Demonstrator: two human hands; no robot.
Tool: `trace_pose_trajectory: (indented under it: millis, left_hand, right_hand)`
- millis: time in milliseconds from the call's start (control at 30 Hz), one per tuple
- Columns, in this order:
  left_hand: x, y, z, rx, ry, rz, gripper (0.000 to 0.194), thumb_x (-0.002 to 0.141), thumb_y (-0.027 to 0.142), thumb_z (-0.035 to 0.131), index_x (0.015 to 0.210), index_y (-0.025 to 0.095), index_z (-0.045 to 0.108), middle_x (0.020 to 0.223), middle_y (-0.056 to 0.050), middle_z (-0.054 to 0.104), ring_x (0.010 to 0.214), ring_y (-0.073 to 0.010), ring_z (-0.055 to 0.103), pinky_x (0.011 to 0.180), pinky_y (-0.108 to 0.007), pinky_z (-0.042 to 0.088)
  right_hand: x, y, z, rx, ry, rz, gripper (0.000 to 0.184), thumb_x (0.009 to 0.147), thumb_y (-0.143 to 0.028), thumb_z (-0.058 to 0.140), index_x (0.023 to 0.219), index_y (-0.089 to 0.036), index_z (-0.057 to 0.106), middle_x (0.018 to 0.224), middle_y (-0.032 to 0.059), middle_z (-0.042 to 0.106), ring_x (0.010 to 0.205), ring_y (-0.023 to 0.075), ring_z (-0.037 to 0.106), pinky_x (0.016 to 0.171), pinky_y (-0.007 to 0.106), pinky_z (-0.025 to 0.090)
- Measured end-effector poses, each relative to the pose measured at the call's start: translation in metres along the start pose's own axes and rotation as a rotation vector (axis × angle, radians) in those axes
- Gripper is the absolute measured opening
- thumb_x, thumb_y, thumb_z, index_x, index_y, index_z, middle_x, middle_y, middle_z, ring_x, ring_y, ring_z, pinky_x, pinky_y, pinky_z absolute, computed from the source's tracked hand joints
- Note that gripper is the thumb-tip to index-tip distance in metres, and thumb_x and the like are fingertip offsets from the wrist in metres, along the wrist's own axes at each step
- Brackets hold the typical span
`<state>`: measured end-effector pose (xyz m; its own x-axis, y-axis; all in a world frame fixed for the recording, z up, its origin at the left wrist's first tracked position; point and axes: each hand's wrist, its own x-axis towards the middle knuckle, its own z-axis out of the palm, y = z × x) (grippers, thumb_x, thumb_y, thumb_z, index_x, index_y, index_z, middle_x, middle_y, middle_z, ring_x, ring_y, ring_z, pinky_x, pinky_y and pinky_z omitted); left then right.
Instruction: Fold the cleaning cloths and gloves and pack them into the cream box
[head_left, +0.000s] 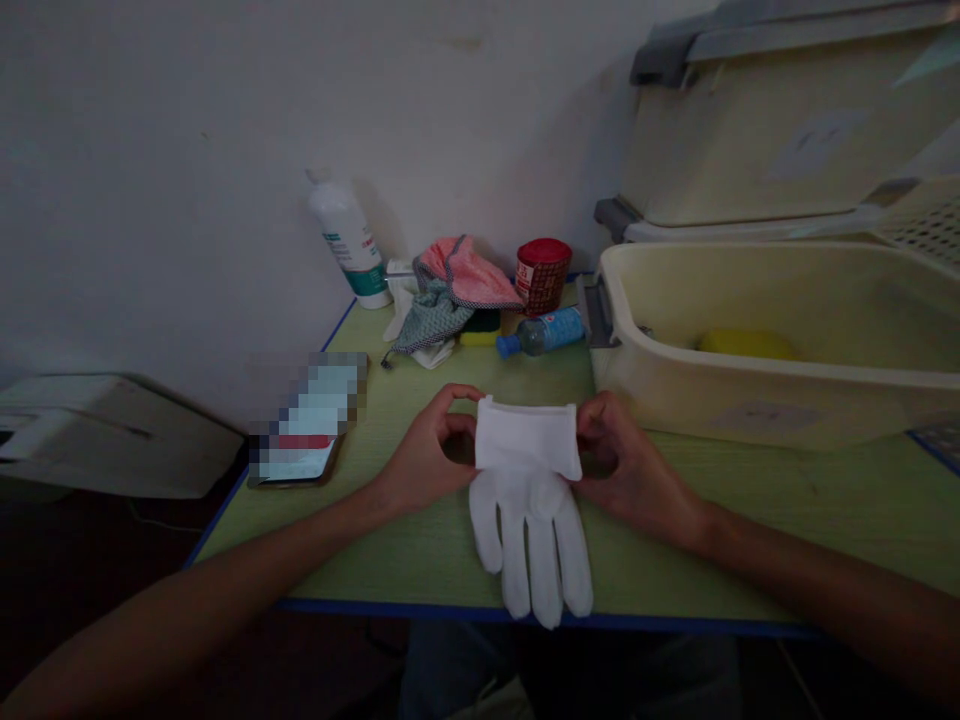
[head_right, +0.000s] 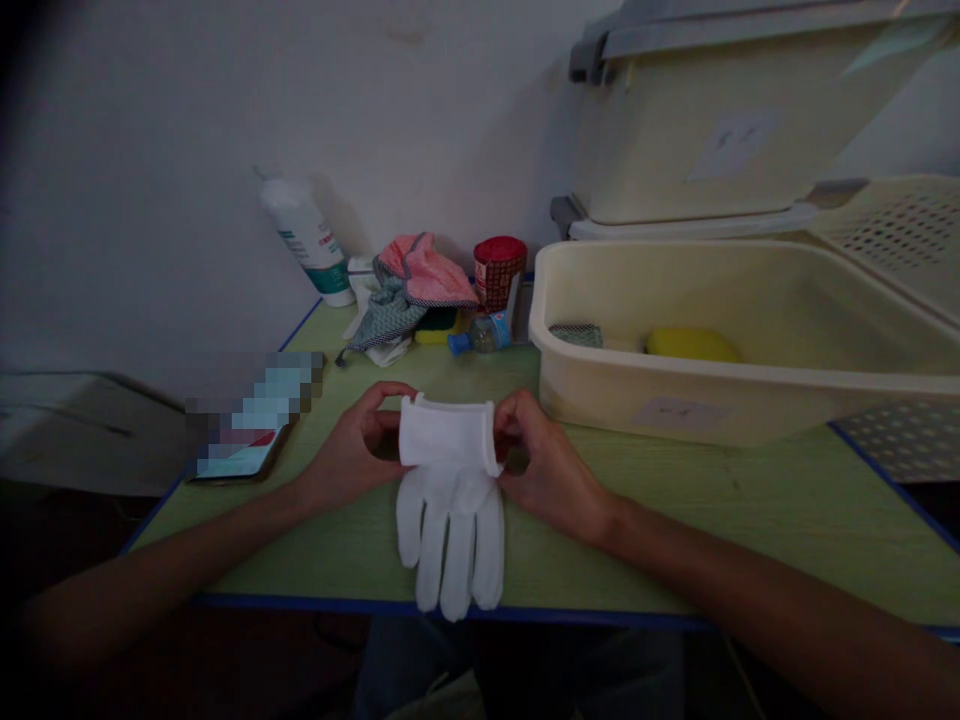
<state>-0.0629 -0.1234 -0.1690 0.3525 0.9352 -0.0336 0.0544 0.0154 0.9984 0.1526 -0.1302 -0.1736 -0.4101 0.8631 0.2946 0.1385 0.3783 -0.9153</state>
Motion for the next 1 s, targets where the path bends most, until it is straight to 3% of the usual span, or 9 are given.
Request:
trace_pose_trajectory:
  millis: [100, 167, 267, 400, 600, 833, 1000]
  left_hand:
    - [-0.003, 0.001, 0.001, 0.179, 0.014, 0.136, 0.039, 0.06, 0.017, 0.068, 0.093, 0.019, 0.047, 0.068, 0.004, 0.059, 0.06, -0.0107, 0.056, 0.055, -0.02, 0.04]
    - [-0.005, 0.002, -0.001, 0.331, 0.012, 0.302, 0.025, 0.065, 0.015, 0.065, 0.087, 0.018, 0.054, 0.07, 0.002, 0.061, 0.062, -0.0105, 0.056, 0.056, -0.021, 0.041]
    - [-0.006, 0.002, -0.004, 0.483, -0.09, 0.568, 0.008, 0.074, 0.015, 0.061, 0.082, 0.017, 0.06, 0.072, -0.001, 0.064, 0.065, -0.0117, 0.057, 0.061, -0.023, 0.043]
    - [-0.004, 0.003, -0.007, 0.61, -0.261, 0.801, 0.013, 0.085, 0.014, 0.053, 0.081, 0.017, 0.065, 0.067, -0.004, 0.064, 0.066, -0.0132, 0.056, 0.063, -0.026, 0.044]
    - [-0.004, 0.005, -0.009, 0.675, -0.357, 0.832, 0.033, 0.085, 0.001, 0.039, 0.08, 0.017, 0.068, 0.068, -0.005, 0.061, 0.069, -0.013, 0.053, 0.066, -0.027, 0.044]
    - [-0.005, 0.006, -0.01, 0.679, -0.411, 0.733, 0.04, 0.081, 0.0, 0.038, 0.079, 0.022, 0.072, 0.069, -0.004, 0.058, 0.07, -0.0127, 0.053, 0.068, -0.028, 0.046]
    - [-0.008, 0.009, -0.01, 0.7, -0.421, 0.716, 0.037, 0.075, -0.003, 0.041, 0.082, 0.018, 0.07, 0.076, -0.005, 0.058, 0.074, -0.0125, 0.054, 0.07, -0.027, 0.046]
  right_hand:
    - [-0.003, 0.002, -0.004, -0.094, -0.046, -0.088, 0.025, 0.07, -0.009, 0.053, 0.083, -0.022, 0.036, 0.075, -0.0014, 0.052, 0.066, 0.0119, 0.055, 0.059, 0.025, 0.046]
    - [-0.004, 0.003, -0.007, -0.205, -0.127, -0.226, 0.021, 0.073, -0.007, 0.05, 0.084, -0.022, 0.039, 0.078, 0.0002, 0.055, 0.068, 0.0119, 0.056, 0.058, 0.024, 0.046]
    - [-0.002, 0.002, -0.012, -0.383, -0.252, -0.476, 0.016, 0.081, -0.004, 0.043, 0.083, -0.02, 0.044, 0.078, 0.0026, 0.057, 0.07, 0.0116, 0.055, 0.059, 0.023, 0.045]
    - [0.001, -0.002, -0.016, -0.558, -0.295, -0.699, 0.019, 0.091, -0.007, 0.037, 0.08, -0.017, 0.049, 0.076, 0.0042, 0.058, 0.071, 0.0125, 0.051, 0.063, 0.025, 0.044]
    - [0.003, -0.008, -0.022, -0.71, -0.34, -0.764, 0.032, 0.096, -0.014, 0.033, 0.072, -0.014, 0.054, 0.078, 0.0051, 0.06, 0.072, 0.0131, 0.047, 0.063, 0.025, 0.04]
    - [0.003, -0.008, -0.026, -0.82, -0.441, -0.825, 0.027, 0.095, -0.015, 0.038, 0.076, -0.016, 0.057, 0.082, 0.0023, 0.062, 0.072, 0.0125, 0.045, 0.066, 0.027, 0.037]
    - [0.003, -0.008, -0.027, -0.847, -0.48, -0.867, 0.027, 0.095, -0.014, 0.037, 0.078, -0.016, 0.058, 0.079, 0.0021, 0.06, 0.071, 0.0128, 0.046, 0.066, 0.028, 0.038]
